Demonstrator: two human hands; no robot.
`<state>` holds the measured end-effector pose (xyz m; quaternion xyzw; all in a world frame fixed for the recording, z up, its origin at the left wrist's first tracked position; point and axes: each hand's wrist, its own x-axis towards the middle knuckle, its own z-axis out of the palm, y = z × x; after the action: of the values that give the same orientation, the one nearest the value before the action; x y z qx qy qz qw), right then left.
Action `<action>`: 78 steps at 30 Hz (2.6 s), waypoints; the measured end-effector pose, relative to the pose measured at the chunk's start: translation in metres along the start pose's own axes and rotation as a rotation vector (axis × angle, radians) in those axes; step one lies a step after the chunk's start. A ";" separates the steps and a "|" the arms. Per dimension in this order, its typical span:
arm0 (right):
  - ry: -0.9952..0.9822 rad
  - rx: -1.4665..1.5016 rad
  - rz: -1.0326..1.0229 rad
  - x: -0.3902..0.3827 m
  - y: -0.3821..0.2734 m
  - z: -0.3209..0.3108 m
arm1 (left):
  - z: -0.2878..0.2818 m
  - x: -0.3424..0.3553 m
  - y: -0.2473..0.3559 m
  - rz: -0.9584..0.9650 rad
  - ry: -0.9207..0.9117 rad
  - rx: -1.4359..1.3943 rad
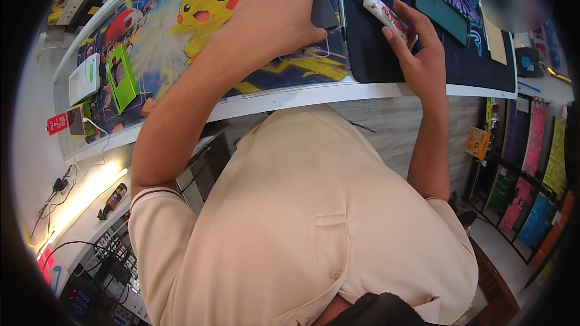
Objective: The person cleans a workbench with a brush, then receives a smartphone from a customer. They remove the phone's back cover, apply adhesive along the frame, and reattach the back cover. The person handles the phone and adhesive tube throughout the process.
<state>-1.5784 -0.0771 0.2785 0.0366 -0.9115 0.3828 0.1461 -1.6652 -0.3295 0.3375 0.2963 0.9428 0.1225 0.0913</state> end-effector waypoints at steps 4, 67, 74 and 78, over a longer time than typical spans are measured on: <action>0.047 -0.215 -0.064 -0.003 0.015 0.004 | 0.002 -0.003 0.005 -0.012 0.045 0.000; -0.444 0.653 0.224 0.074 -0.013 0.058 | -0.009 -0.063 -0.065 -0.084 -0.082 -0.175; -0.544 0.828 0.244 0.082 -0.011 0.051 | 0.003 -0.069 -0.067 -0.035 0.017 -0.207; -0.519 0.710 0.273 0.078 -0.018 0.043 | 0.010 -0.073 -0.066 -0.048 0.105 -0.291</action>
<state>-1.6600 -0.1165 0.2856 0.0586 -0.7269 0.6652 -0.1605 -1.6390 -0.4227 0.3168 0.2507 0.9253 0.2710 0.0867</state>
